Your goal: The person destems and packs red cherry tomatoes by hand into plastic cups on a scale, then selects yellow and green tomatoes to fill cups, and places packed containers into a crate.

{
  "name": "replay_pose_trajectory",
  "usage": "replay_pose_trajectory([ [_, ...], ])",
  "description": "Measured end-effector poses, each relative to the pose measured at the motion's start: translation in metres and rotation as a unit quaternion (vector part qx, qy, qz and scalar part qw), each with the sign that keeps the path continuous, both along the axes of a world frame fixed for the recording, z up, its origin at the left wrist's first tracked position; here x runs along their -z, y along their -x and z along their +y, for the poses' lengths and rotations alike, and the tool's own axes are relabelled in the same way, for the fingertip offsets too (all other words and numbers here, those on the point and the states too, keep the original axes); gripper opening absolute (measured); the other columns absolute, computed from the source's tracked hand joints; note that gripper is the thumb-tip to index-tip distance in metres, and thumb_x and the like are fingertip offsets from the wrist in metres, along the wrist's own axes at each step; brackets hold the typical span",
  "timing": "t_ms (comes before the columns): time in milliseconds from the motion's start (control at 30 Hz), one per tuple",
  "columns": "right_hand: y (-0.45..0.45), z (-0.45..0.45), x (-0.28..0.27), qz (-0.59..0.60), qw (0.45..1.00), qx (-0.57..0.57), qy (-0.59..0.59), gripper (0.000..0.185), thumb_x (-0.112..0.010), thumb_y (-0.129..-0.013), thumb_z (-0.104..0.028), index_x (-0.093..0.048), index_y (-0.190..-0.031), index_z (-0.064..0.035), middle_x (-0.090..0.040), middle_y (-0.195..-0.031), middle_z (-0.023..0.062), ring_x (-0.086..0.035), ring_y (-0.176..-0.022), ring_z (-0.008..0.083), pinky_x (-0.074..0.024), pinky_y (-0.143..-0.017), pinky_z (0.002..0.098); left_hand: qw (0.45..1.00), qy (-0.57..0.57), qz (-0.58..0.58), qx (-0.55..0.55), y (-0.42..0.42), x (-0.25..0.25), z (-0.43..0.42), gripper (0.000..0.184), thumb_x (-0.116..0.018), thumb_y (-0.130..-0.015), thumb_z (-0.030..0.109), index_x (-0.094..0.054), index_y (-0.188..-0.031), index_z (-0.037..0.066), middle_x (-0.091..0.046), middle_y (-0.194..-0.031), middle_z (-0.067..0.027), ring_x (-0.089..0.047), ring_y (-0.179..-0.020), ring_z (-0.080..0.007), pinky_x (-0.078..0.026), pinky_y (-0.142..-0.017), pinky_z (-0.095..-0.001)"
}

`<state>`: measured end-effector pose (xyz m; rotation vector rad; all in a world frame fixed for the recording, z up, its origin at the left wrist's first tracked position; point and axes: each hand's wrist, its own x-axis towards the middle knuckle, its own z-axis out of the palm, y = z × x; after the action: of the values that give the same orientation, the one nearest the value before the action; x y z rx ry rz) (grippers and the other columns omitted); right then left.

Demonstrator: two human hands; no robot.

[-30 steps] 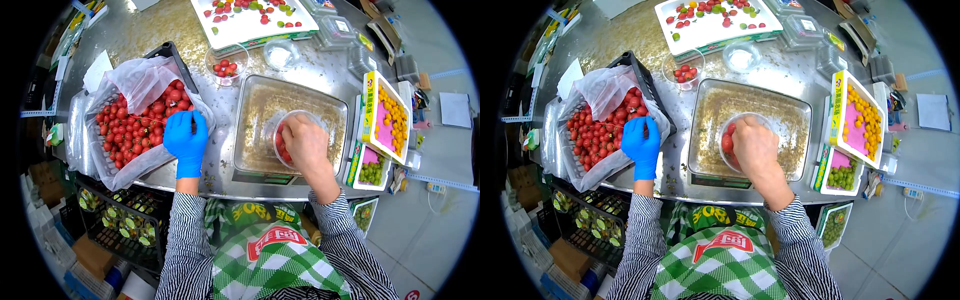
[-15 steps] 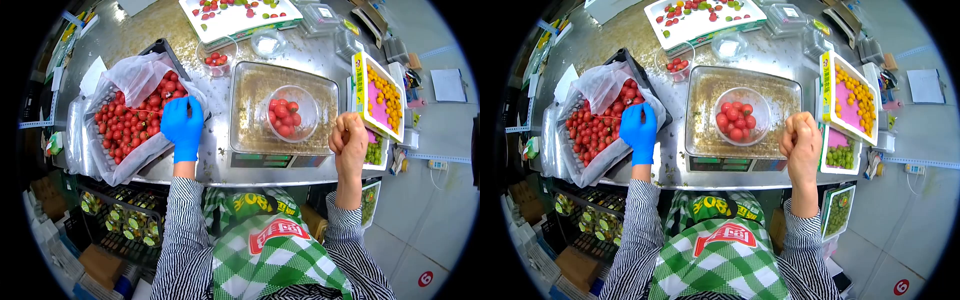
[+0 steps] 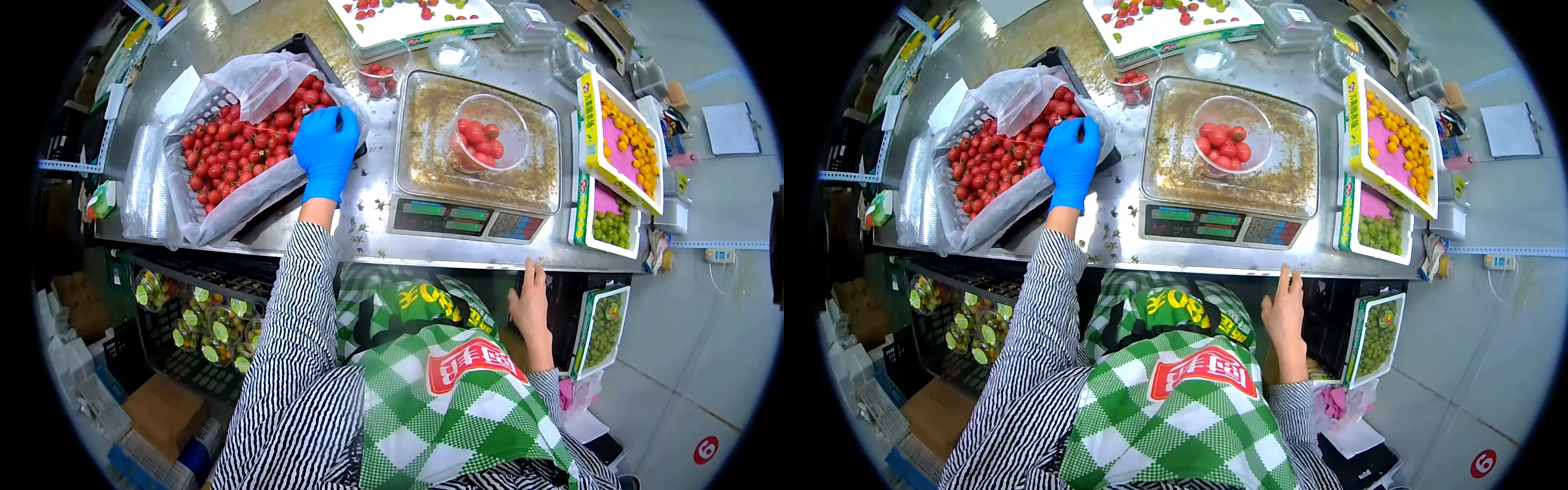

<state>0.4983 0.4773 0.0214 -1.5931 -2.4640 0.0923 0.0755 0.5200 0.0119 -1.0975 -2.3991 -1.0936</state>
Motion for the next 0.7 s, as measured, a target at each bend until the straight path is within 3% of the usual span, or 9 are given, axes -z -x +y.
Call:
replay_pose_trajectory([
  [100,-0.001,-0.002,-0.015,-0.036,0.961,0.059,0.268,0.019,-0.064,-0.080,-0.011,-0.062,-0.096,-0.0006,-0.063,-0.099,0.0193,-0.061,-0.088,0.0359,-0.0485,-0.075,0.0434,0.998,-0.046,-0.019,0.024,0.001,0.002,0.000,0.024,-0.058,-0.081,0.026,-0.060,-0.065,0.008,-0.058,-0.067,-0.0070,-0.057,-0.066,-0.0277,-0.045,-0.056,-0.0409],
  [200,0.008,-0.006,-0.013,-0.058,0.932,0.092,0.344,0.018,-0.064,-0.082,-0.019,-0.065,-0.083,-0.0013,-0.065,-0.093,0.0180,-0.063,-0.083,0.0342,-0.0487,-0.072,0.0430,0.998,-0.044,-0.034,0.043,0.002,0.002,-0.003,0.024,-0.058,-0.081,0.026,-0.060,-0.066,0.007,-0.059,-0.068,-0.0084,-0.057,-0.066,-0.0288,-0.044,-0.057,-0.0414],
  [233,0.006,-0.008,-0.009,-0.094,0.929,0.068,0.352,0.020,-0.062,-0.083,-0.019,-0.064,-0.092,-0.0018,-0.064,-0.098,0.0192,-0.062,-0.087,0.0341,-0.0491,-0.074,0.0420,0.997,-0.035,-0.051,0.047,0.000,-0.003,-0.005,0.024,-0.058,-0.081,0.025,-0.060,-0.066,0.007,-0.058,-0.068,-0.0103,-0.057,-0.065,-0.0295,-0.044,-0.057,-0.0418],
  [333,-0.015,-0.028,0.028,0.045,0.952,0.012,0.303,0.026,-0.062,-0.082,-0.021,-0.062,-0.100,-0.0021,-0.063,-0.101,0.0190,-0.061,-0.090,0.0358,-0.0493,-0.077,0.0428,0.997,-0.027,-0.004,0.065,0.005,0.004,-0.006,0.025,-0.057,-0.082,0.024,-0.058,-0.066,0.005,-0.057,-0.067,-0.0120,-0.056,-0.063,-0.0308,-0.043,-0.057,-0.0427],
  [400,-0.016,-0.040,0.028,-0.057,0.952,-0.018,0.301,0.035,-0.063,-0.082,-0.030,-0.061,-0.104,-0.0024,-0.062,-0.107,0.0168,-0.060,-0.096,0.0377,-0.0489,-0.081,0.0447,0.998,-0.016,-0.004,0.068,0.007,0.008,-0.006,0.023,-0.058,-0.083,0.023,-0.060,-0.068,0.006,-0.058,-0.067,-0.0130,-0.057,-0.062,-0.0293,-0.044,-0.057,-0.0411],
  [467,-0.023,-0.047,0.032,-0.127,0.914,0.019,0.385,0.036,-0.061,-0.083,-0.039,-0.063,-0.095,-0.0055,-0.064,-0.098,0.0156,-0.061,-0.091,0.0345,-0.0489,-0.079,0.0432,0.996,-0.022,-0.039,0.076,0.003,0.003,-0.005,0.022,-0.060,-0.083,0.024,-0.063,-0.071,0.006,-0.060,-0.068,-0.0112,-0.058,-0.062,-0.0269,-0.045,-0.056,-0.0387],
  [500,-0.029,-0.049,0.035,-0.093,0.898,0.024,0.430,0.039,-0.059,-0.084,-0.044,-0.063,-0.085,-0.0056,-0.066,-0.088,0.0164,-0.062,-0.083,0.0355,-0.0492,-0.075,0.0443,0.996,-0.044,-0.021,0.074,0.003,0.007,-0.003,0.021,-0.061,-0.083,0.024,-0.064,-0.072,0.006,-0.061,-0.068,-0.0101,-0.058,-0.062,-0.0263,-0.045,-0.056,-0.0374],
  [600,-0.051,-0.055,0.064,0.004,0.882,0.026,0.470,0.032,-0.062,-0.082,-0.036,-0.062,-0.083,-0.0043,-0.065,-0.075,0.0169,-0.062,-0.076,0.0370,-0.0492,-0.070,0.0430,0.994,-0.042,-0.044,0.094,0.008,0.012,-0.005,0.016,-0.063,-0.083,0.020,-0.067,-0.083,0.005,-0.065,-0.077,-0.0097,-0.062,-0.068,-0.0224,-0.048,-0.063,-0.0329],
  [700,-0.063,-0.054,0.082,0.056,0.922,0.053,0.379,0.015,-0.059,-0.080,-0.014,-0.061,-0.090,-0.0034,-0.064,-0.087,0.0187,-0.061,-0.082,0.0375,-0.0482,-0.072,0.0443,0.983,-0.115,-0.103,0.103,0.028,0.007,-0.019,0.018,-0.062,-0.085,0.014,-0.066,-0.099,0.004,-0.067,-0.091,-0.0095,-0.063,-0.079,-0.0177,-0.049,-0.072,-0.0303],
])
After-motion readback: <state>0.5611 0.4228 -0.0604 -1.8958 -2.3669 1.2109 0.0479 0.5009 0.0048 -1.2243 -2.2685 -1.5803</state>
